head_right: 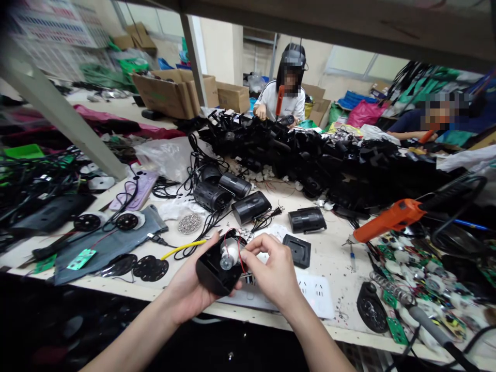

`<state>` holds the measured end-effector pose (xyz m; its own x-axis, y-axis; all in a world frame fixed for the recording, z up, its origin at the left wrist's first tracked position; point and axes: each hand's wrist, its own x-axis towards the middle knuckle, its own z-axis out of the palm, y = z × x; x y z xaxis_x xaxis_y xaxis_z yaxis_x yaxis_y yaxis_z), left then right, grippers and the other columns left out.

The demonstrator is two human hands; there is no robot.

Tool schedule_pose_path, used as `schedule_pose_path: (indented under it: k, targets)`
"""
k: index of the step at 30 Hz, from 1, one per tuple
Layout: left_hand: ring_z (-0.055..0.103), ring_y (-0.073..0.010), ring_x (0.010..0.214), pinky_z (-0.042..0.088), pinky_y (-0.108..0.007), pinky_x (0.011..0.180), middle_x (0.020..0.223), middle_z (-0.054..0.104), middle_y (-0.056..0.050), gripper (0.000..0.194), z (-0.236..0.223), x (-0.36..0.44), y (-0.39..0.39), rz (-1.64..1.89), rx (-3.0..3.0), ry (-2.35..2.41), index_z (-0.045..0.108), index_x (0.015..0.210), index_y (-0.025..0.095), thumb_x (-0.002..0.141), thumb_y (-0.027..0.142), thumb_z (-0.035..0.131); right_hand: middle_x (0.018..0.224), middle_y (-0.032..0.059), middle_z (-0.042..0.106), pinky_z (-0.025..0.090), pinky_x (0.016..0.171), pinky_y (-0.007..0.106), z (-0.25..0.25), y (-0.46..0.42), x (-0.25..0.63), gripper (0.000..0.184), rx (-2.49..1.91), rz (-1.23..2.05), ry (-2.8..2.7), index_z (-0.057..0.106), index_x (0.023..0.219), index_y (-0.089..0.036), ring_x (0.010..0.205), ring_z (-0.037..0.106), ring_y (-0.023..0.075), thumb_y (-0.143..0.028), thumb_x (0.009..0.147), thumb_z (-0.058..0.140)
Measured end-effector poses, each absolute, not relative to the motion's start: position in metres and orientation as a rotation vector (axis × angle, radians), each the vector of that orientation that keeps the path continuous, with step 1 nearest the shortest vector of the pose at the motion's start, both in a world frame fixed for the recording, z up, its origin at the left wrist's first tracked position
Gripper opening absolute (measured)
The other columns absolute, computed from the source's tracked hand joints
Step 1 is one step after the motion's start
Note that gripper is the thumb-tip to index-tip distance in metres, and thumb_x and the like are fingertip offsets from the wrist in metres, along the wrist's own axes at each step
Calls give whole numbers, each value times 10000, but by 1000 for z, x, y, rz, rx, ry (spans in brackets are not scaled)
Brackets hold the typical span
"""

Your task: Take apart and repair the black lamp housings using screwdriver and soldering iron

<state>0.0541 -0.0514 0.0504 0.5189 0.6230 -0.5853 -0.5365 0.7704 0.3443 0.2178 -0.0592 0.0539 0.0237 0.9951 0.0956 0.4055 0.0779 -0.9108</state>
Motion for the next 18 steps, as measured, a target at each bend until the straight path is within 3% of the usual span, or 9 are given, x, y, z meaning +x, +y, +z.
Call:
schedule_pose_path:
  k: [11, 18]
  targets:
    - [689, -261, 507, 519, -297, 422, 756, 740, -101, 498, 50, 56, -53, 679, 126, 739, 660, 960, 118, 929, 560, 435, 685, -9, 676, 457, 694, 285, 53, -64, 218, 83, -1424, 876, -1479, 644, 700, -211, 669, 619, 160, -251, 770, 659]
    - [666, -229, 464, 500, -287, 389, 696, 726, -79, 469, 57, 61, -55, 721, 85, 799, 661, 883, 112, 947, 518, 434, 691, -10, 675, 458, 707, 294, 47, -66, 219, 88, -1421, 822, -1524, 639, 700, -209, 681, 630, 166, -234, 784, 652]
